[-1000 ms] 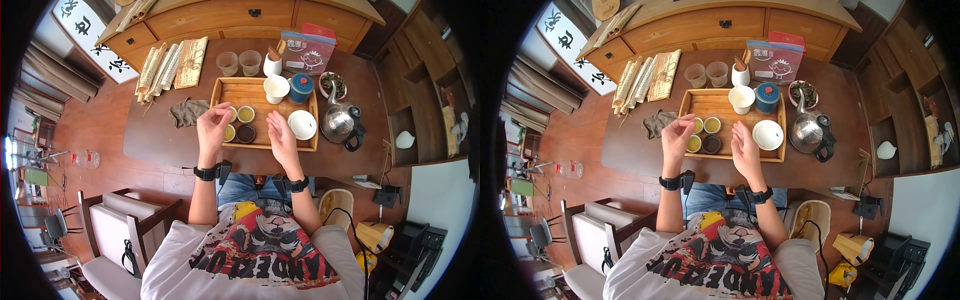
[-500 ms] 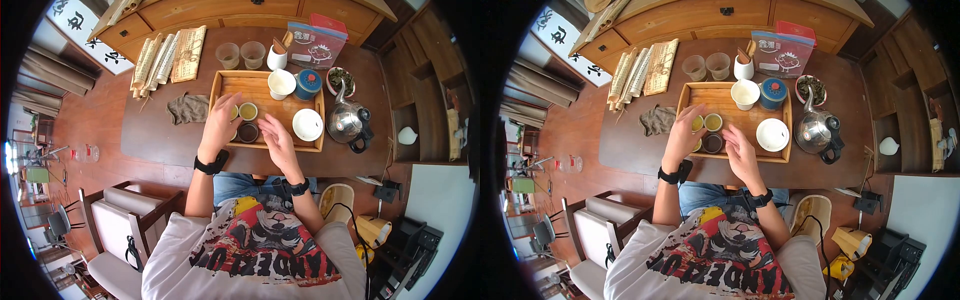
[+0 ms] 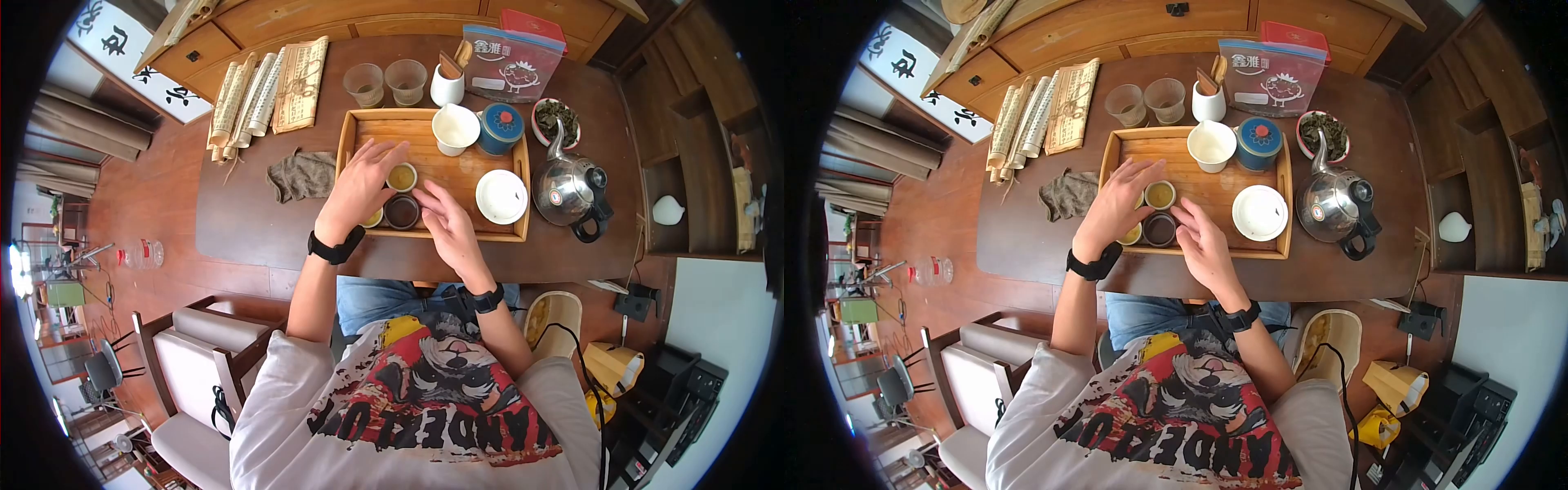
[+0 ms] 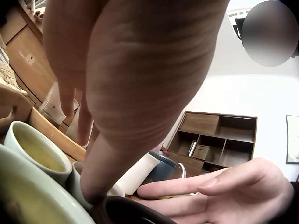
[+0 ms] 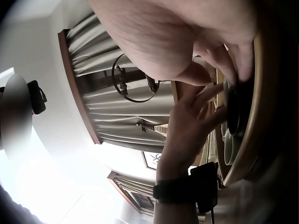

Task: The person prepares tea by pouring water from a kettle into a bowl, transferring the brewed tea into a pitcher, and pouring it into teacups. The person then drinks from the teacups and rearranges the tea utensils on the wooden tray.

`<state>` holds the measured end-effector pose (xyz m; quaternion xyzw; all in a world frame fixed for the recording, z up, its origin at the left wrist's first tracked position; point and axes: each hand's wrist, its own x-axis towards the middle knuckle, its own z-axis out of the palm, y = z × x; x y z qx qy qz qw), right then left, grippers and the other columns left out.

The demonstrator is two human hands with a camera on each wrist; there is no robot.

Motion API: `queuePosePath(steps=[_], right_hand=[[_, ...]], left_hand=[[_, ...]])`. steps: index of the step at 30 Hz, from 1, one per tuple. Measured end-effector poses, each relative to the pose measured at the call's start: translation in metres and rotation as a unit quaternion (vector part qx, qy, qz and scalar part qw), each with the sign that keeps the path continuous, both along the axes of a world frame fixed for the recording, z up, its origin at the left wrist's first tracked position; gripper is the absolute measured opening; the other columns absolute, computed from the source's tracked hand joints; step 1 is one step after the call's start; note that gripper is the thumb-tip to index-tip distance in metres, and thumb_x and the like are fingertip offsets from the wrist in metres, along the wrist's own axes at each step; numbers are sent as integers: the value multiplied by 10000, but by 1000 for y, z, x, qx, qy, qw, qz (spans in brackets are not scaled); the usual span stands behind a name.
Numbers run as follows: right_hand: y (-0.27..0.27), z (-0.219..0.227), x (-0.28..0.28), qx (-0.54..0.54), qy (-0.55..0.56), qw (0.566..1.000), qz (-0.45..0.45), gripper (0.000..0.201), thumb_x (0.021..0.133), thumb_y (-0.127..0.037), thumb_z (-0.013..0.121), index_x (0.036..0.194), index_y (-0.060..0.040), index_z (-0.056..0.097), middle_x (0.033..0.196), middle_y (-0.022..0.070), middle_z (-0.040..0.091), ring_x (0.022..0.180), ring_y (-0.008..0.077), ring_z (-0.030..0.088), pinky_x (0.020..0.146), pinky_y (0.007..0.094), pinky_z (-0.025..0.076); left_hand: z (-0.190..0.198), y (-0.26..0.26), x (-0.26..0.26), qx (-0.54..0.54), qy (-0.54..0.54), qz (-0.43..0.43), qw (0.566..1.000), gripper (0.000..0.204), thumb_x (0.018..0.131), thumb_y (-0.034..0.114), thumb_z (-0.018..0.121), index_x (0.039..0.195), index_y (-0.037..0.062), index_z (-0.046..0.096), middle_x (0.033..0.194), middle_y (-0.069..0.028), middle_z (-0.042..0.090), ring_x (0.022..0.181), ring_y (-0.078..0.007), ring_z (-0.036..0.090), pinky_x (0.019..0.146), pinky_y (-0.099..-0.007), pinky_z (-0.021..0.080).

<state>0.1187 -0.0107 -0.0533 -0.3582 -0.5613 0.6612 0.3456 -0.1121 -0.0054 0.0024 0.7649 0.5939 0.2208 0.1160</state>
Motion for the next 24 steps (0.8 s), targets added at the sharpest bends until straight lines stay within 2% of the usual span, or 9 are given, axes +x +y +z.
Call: queuePosePath(steps=[7, 8, 10, 14, 16, 24], right_hand=[[1, -8, -6, 6, 9, 1000, -4, 549, 1128, -6, 548, 1657, 46, 408, 1594, 315, 596, 1481, 349, 610, 1198, 406, 518], [2, -7, -6, 6, 9, 1000, -4, 549, 1128, -6, 548, 1657, 46, 408, 1594, 315, 596, 1481, 349, 610, 1198, 406, 518], [4, -5, -6, 11, 1, 1000, 10, 531, 1129, -4, 538, 1645, 51, 422, 1621, 304, 571, 1524, 355, 568, 1229, 422, 493], [10, -2, -9, 11, 6, 1000, 14, 518, 1127, 0, 536, 1634, 48, 441, 1637, 290, 553, 1549, 356, 540, 1247, 433, 478], [14, 5, -10, -6, 0, 1000, 17, 513, 1129, -9, 536, 1632, 41, 452, 1637, 275, 550, 1548, 357, 538, 1252, 441, 474], [25, 1, -17, -24, 10, 999, 20, 525, 1131, -32, 538, 1644, 32, 447, 1682, 238, 511, 1554, 350, 527, 1260, 442, 463]], left_hand=[[-6, 6, 1, 5, -26, 12, 1000, 926, 774, 15, 896, 1617, 60, 515, 1358, -96, 778, 1393, -381, 625, 1314, -516, 418], [-6, 7, 1, 5, -26, 13, 1000, 926, 774, 15, 896, 1617, 60, 515, 1358, -96, 778, 1393, -381, 625, 1314, -516, 418], [-6, 10, 1, 12, -23, 14, 1000, 868, 773, -11, 868, 1572, -5, 529, 1303, -162, 778, 1337, -386, 657, 1295, -521, 434], [-9, 20, -1, 19, -10, 17, 1000, 864, 776, -2, 866, 1570, -21, 525, 1273, -157, 791, 1310, -383, 668, 1285, -518, 443], [-8, 26, -1, -7, -17, 26, 999, 900, 766, 10, 898, 1585, -5, 527, 1305, -110, 798, 1331, -403, 643, 1274, -506, 446], [-12, 49, -3, 4, 6, 18, 1000, 877, 768, 23, 891, 1565, -41, 532, 1307, -113, 799, 1308, -395, 649, 1233, -480, 478]])
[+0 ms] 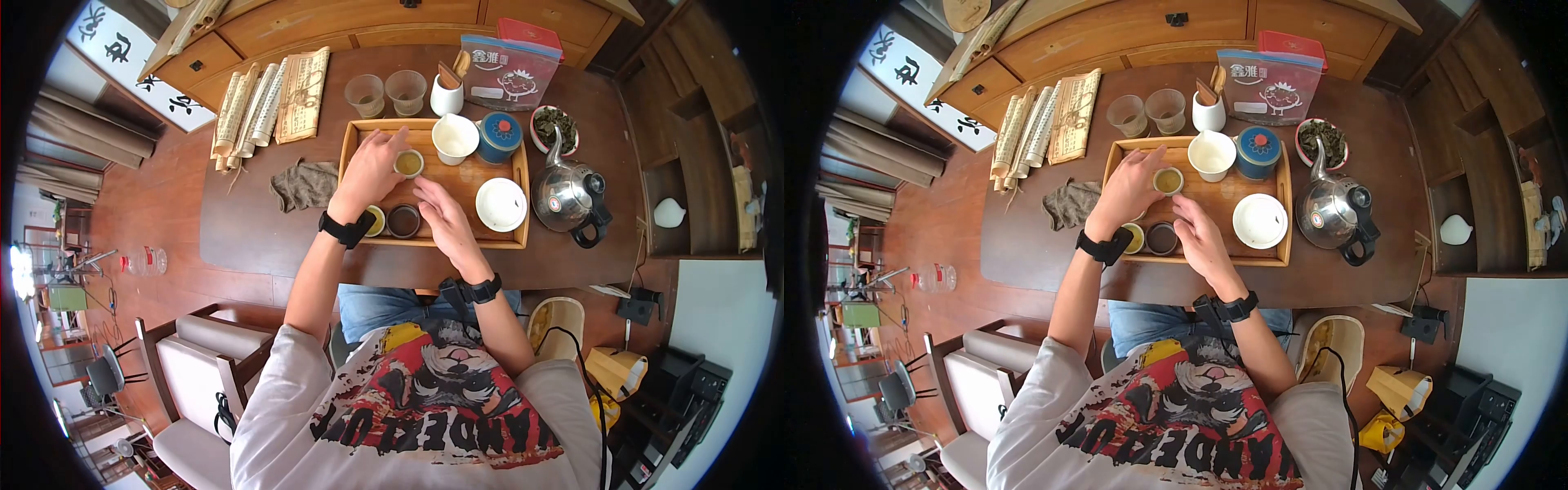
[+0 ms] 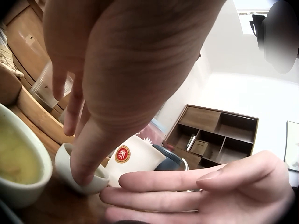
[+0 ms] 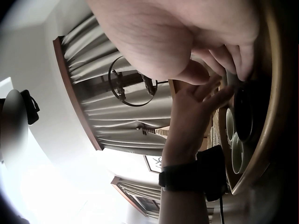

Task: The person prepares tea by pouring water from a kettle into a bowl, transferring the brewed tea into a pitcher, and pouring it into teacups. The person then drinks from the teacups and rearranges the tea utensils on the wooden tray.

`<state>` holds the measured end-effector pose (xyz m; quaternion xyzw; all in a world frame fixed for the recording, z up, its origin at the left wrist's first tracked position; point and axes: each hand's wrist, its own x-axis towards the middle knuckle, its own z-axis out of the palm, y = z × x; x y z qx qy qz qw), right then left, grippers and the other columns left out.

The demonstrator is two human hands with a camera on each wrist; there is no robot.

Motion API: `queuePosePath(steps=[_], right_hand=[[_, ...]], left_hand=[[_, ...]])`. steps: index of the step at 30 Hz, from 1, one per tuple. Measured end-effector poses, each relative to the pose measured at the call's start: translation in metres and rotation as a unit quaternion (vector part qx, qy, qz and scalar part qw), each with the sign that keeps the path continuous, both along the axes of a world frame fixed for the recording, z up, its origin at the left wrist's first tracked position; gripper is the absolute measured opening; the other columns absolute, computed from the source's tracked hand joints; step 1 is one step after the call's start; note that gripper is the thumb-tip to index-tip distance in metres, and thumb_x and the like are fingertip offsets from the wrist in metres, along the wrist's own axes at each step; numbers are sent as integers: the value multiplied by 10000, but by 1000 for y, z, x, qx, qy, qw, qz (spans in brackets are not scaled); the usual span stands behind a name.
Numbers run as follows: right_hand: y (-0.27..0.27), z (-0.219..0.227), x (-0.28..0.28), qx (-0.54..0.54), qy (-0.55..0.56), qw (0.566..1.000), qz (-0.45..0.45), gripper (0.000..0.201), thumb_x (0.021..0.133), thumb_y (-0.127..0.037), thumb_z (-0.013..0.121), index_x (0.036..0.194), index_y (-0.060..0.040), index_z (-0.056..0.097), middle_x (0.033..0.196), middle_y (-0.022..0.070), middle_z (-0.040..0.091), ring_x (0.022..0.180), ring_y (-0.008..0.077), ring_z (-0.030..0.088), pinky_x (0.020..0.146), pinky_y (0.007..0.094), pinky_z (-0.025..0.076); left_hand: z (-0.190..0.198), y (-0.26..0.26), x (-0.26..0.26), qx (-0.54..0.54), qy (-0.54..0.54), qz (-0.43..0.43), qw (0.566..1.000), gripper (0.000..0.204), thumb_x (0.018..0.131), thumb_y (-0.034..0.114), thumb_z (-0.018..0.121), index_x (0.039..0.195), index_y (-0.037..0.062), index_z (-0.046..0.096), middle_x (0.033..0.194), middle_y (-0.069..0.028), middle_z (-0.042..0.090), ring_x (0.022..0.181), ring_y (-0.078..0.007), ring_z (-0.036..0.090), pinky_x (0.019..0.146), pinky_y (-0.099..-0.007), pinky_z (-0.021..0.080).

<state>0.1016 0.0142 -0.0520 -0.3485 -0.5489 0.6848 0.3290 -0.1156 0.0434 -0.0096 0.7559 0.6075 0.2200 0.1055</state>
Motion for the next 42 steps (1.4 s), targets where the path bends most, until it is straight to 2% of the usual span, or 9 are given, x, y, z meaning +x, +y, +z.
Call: queuePosePath(steps=[4, 11, 14, 19, 31, 35, 38, 40, 42], right_hand=[[3, 5, -2, -23, 8, 1000, -1, 531, 1148, -45, 531, 1666, 19, 437, 1689, 196, 509, 1583, 308, 490, 1278, 401, 415], [14, 1, -4, -22, 28, 999, -9, 548, 1133, -54, 544, 1665, 11, 431, 1710, 203, 492, 1582, 326, 496, 1271, 421, 423], [16, 1, -5, -23, 24, 999, -12, 552, 1135, -61, 546, 1669, 4, 428, 1712, 206, 488, 1581, 325, 498, 1269, 420, 424], [21, 0, -6, -24, 24, 999, -17, 558, 1139, -72, 549, 1677, -1, 421, 1708, 210, 489, 1578, 323, 499, 1272, 416, 416], [21, 2, -6, -20, 26, 999, -18, 566, 1144, -80, 553, 1686, -6, 408, 1719, 212, 470, 1583, 329, 491, 1277, 417, 411], [14, -8, -4, -6, 15, 1000, -23, 542, 1146, -81, 552, 1666, 0, 421, 1696, 224, 505, 1554, 338, 528, 1254, 427, 446], [3, -10, 5, 59, -7, 998, -14, 505, 1149, -85, 546, 1634, 4, 436, 1598, 248, 616, 1470, 371, 617, 1214, 442, 494], [-5, 5, 9, 117, -64, 991, -16, 478, 1142, -95, 551, 1600, 5, 453, 1479, 254, 709, 1363, 407, 695, 1158, 459, 534], [-8, 13, 7, 121, -83, 989, -7, 473, 1134, -95, 558, 1586, 2, 463, 1454, 253, 721, 1328, 424, 705, 1140, 471, 539]], left_hand=[[-2, 11, -1, -8, -2, -2, 1000, 863, 776, 24, 873, 1564, -40, 527, 1308, -126, 797, 1306, -394, 651, 1206, -476, 498], [-11, 27, -4, 20, 4, -19, 1000, 847, 780, 21, 869, 1555, -38, 531, 1304, -138, 795, 1298, -390, 656, 1127, -481, 539], [-10, 29, -2, 39, -5, -23, 999, 823, 756, -6, 874, 1515, -49, 559, 1213, -160, 800, 1235, -406, 682, 1146, -485, 527], [-9, 35, 1, 14, -9, -8, 1000, 801, 752, -6, 877, 1494, -40, 578, 1199, -161, 793, 1232, -400, 681, 1063, -489, 572], [-12, 38, 0, 37, -26, -21, 999, 808, 749, 3, 872, 1495, -56, 567, 1201, -169, 788, 1238, -408, 678, 1050, -489, 580], [3, 15, 0, 47, -21, -6, 999, 805, 758, 13, 873, 1497, -54, 562, 1216, -208, 769, 1236, -427, 675, 1049, -495, 575], [25, -21, -12, 64, -52, -4, 997, 797, 770, 25, 875, 1502, -31, 564, 1258, -251, 734, 1228, -446, 673, 1050, -491, 571], [34, -45, -23, -51, -56, 56, 996, 776, 812, 33, 864, 1529, -31, 574, 1431, -212, 690, 1238, -429, 675, 1074, -479, 567], [37, -62, -26, -83, -46, 76, 993, 782, 820, 80, 890, 1533, -24, 587, 1434, -218, 691, 1275, -422, 668, 1092, -484, 558]])
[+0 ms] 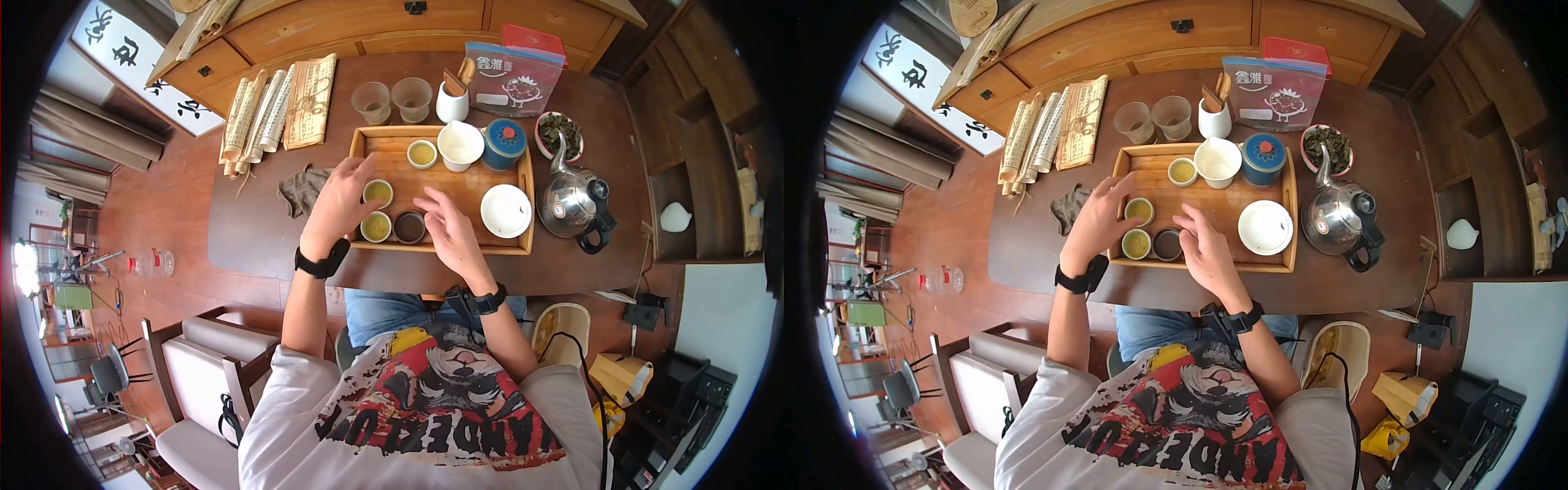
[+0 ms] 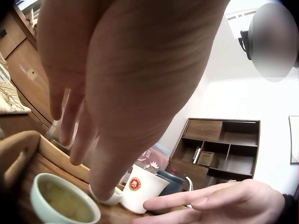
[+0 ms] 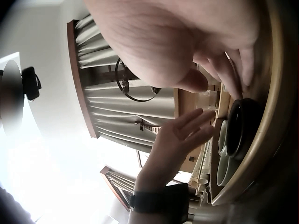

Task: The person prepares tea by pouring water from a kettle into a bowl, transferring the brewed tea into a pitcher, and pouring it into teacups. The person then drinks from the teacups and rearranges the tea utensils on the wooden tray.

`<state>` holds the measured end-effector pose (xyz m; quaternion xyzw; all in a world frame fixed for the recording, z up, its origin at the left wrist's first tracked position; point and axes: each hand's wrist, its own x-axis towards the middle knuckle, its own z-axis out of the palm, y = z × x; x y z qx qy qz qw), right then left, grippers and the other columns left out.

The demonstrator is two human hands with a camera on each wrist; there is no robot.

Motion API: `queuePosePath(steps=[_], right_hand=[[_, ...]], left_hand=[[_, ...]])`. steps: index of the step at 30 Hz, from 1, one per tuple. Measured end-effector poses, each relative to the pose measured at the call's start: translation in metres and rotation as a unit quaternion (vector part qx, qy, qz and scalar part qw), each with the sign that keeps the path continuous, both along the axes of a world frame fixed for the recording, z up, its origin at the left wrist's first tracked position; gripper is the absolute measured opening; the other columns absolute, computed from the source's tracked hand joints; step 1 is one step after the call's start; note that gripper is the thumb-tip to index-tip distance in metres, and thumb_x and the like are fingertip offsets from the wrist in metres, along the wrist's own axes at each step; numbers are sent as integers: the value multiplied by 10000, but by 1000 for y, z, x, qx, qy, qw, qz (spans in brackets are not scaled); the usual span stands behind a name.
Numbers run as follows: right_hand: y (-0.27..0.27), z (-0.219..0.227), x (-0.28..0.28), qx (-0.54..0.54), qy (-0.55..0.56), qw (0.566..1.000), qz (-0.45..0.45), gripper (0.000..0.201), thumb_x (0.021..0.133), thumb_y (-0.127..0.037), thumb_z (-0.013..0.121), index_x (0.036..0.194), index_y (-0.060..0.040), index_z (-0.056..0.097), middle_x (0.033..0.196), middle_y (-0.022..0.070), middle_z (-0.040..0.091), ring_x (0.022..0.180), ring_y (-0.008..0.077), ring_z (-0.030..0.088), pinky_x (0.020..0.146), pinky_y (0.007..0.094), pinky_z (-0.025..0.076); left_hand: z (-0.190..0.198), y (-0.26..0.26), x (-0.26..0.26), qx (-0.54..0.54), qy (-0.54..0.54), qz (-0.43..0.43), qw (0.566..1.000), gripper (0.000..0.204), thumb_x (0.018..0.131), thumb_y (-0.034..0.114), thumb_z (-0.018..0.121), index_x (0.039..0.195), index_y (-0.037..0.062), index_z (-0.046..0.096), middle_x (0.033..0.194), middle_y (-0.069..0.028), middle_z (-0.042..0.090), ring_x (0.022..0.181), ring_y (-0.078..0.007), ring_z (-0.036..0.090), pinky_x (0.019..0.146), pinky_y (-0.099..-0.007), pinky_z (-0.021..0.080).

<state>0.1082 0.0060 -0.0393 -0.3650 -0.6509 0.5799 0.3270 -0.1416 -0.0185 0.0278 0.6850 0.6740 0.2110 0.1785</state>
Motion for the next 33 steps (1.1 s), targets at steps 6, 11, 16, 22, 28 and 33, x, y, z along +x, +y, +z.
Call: queuePosePath(steps=[6, 11, 16, 22, 28, 33], right_hand=[[-5, -1, -18, 87, -40, 995, 13, 469, 1102, -86, 580, 1551, 15, 491, 1403, 254, 739, 1286, 462, 698, 1103, 515, 540], [0, 5, -32, 98, -56, 993, 23, 461, 1090, -82, 587, 1524, 50, 511, 1371, 268, 747, 1303, 460, 687, 1114, 523, 532], [5, 9, -39, 64, -59, 996, 27, 455, 1084, -104, 591, 1501, 71, 538, 1362, 278, 750, 1298, 462, 689, 1124, 522, 528], [9, 4, -40, 67, -60, 995, 34, 452, 1089, -114, 585, 1497, 73, 531, 1401, 265, 739, 1293, 481, 682, 1116, 530, 530], [12, 5, -45, 65, -48, 996, 40, 440, 1100, -117, 573, 1493, 74, 527, 1441, 275, 714, 1338, 478, 663, 1135, 523, 526], [17, -5, -48, 59, -48, 996, 54, 467, 1111, -112, 562, 1536, 69, 501, 1510, 267, 679, 1418, 428, 640, 1174, 477, 514]], left_hand=[[-16, -22, -1, 47, 49, 44, 997, 798, 775, 195, 966, 1455, -17, 608, 1285, -216, 769, 1226, -445, 689, 1050, -514, 567], [-26, -20, 14, 63, 88, 93, 990, 695, 760, 182, 975, 1326, -15, 623, 1131, -217, 784, 1130, -450, 718, 970, -516, 588], [-22, -14, 20, 2, 95, 125, 988, 824, 745, 189, 982, 1415, -90, 591, 1144, -269, 755, 1160, -426, 712, 1050, -498, 553], [-27, -10, 14, 31, 85, 119, 989, 818, 744, 176, 979, 1416, -98, 601, 1157, -275, 754, 1166, -426, 712, 1052, -495, 552], [-32, -4, 8, 50, 80, 118, 989, 819, 753, 152, 968, 1436, -113, 601, 1166, -282, 751, 1183, -438, 705, 1066, -497, 547], [-33, 3, 2, 56, 90, 103, 989, 809, 756, 135, 959, 1432, -125, 598, 1152, -281, 753, 1199, -441, 697, 1078, -498, 543]])
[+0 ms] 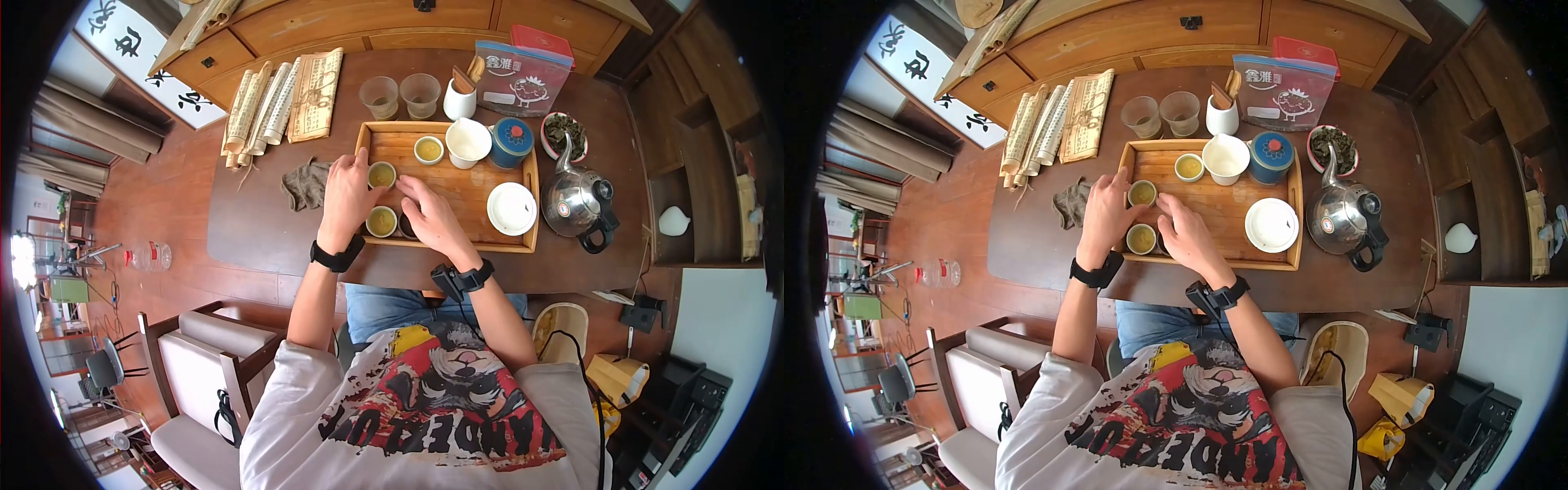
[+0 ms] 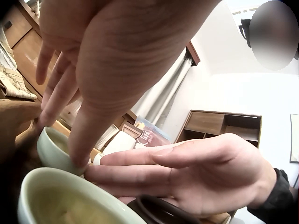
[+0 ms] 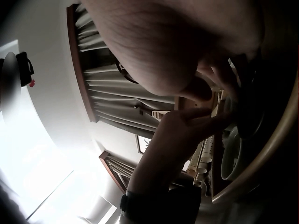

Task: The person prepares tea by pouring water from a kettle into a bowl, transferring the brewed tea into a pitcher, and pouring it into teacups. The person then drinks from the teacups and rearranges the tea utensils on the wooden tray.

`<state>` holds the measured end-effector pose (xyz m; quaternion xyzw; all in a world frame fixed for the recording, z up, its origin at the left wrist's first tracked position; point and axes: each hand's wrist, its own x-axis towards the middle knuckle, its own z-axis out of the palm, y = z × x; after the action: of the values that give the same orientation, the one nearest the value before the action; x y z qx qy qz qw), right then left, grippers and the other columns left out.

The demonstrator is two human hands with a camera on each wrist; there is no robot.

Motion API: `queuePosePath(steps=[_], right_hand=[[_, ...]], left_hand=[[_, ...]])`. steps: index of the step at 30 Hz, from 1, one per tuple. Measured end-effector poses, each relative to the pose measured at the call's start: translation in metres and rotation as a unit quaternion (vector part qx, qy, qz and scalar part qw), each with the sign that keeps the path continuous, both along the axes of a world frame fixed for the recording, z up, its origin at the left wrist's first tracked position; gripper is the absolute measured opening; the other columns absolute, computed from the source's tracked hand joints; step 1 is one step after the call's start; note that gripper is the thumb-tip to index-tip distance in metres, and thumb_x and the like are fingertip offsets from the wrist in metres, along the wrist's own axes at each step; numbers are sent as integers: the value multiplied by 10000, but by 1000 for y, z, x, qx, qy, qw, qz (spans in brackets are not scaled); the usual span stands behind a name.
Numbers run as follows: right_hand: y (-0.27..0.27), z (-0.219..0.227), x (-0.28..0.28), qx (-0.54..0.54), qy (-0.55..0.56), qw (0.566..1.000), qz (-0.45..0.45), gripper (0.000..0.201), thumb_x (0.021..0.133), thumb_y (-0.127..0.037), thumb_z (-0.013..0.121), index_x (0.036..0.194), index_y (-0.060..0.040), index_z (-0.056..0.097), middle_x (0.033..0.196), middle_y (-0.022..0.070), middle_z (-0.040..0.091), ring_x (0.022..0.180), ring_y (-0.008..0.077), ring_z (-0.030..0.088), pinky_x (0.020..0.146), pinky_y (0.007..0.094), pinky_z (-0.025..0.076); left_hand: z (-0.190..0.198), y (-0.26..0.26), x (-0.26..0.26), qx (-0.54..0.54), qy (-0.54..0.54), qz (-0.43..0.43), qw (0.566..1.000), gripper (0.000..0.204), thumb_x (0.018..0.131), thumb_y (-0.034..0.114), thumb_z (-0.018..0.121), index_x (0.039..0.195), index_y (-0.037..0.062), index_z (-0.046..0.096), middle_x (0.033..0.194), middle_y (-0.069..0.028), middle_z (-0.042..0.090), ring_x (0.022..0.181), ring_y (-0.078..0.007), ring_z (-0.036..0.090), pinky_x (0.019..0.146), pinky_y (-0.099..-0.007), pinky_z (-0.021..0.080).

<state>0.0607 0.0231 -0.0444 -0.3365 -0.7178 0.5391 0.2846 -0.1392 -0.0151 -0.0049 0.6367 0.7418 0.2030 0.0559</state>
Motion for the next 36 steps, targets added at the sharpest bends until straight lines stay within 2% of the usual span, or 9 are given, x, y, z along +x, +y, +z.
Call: queuePosePath(steps=[3, 10, 13, 19, 22, 27, 29, 33, 36], right_hand=[[2, 1, -1, -5, 8, 1000, 1, 467, 1100, -104, 556, 1522, 88, 504, 1491, 308, 673, 1418, 450, 630, 1194, 496, 505], [5, -4, -5, -7, 21, 1000, 9, 491, 1102, -101, 550, 1552, 78, 471, 1529, 312, 645, 1454, 440, 604, 1212, 487, 490], [7, -10, -5, -21, 26, 999, 12, 491, 1109, -111, 545, 1560, 65, 463, 1542, 283, 648, 1449, 439, 609, 1201, 481, 495], [-2, 1, 20, -36, 21, 999, -5, 478, 1134, -139, 545, 1579, 18, 465, 1552, 237, 660, 1415, 445, 633, 1166, 472, 513], [-14, -2, 41, -19, 32, 999, -18, 480, 1151, -136, 540, 1602, 3, 450, 1538, 244, 669, 1400, 440, 651, 1148, 460, 530], [-30, 10, 71, -54, 10, 998, -21, 474, 1165, -115, 525, 1618, 0, 445, 1543, 253, 664, 1374, 425, 685, 1117, 434, 562], [-34, 7, 76, -53, 24, 998, -19, 472, 1164, -112, 526, 1614, 11, 449, 1564, 267, 641, 1384, 438, 676, 1138, 439, 556], [-38, 9, 77, -52, 30, 998, -16, 479, 1160, -103, 532, 1611, 32, 443, 1576, 282, 623, 1394, 444, 668, 1158, 451, 548], [-39, 8, 79, -69, 32, 997, -6, 496, 1173, -78, 523, 1647, 29, 425, 1631, 258, 582, 1505, 358, 592, 1204, 427, 509]], left_hand=[[-7, 4, -4, 49, 6, -6, 999, 674, 746, 113, 961, 1321, -45, 646, 1116, -237, 769, 1098, -450, 705, 966, -524, 577], [1, 7, -5, 36, -1, -4, 999, 610, 739, 117, 960, 1238, -40, 647, 1143, -246, 759, 1090, -462, 701, 972, -535, 572], [2, 6, -4, 22, -5, 1, 1000, 636, 755, 124, 956, 1286, -43, 647, 1138, -245, 756, 1121, -460, 697, 988, -529, 571], [21, -18, 16, 63, -8, 20, 998, 785, 793, 159, 964, 1471, -36, 618, 1294, -256, 710, 1217, -447, 680, 1032, -505, 569], [22, -39, 24, 3, -130, -70, 989, 877, 777, 170, 975, 1545, 8, 584, 1377, -231, 683, 1297, -417, 663, 1138, -488, 539], [19, -54, 31, -12, -94, -159, 983, 874, 749, 63, 949, 1546, 33, 592, 1472, -190, 648, 1392, -367, 617, 1177, -473, 526], [18, -54, 32, -41, -119, -161, 979, 879, 764, 91, 943, 1554, 9, 566, 1489, -199, 644, 1435, -420, 568, 1221, -487, 476], [13, -49, 32, -26, -104, -180, 978, 873, 766, 87, 938, 1552, 3, 567, 1484, -187, 649, 1430, -422, 570, 1232, -495, 468], [11, -46, 34, -24, -114, -189, 975, 877, 761, 98, 943, 1550, 1, 573, 1472, -185, 656, 1424, -425, 572, 1239, -502, 464]])
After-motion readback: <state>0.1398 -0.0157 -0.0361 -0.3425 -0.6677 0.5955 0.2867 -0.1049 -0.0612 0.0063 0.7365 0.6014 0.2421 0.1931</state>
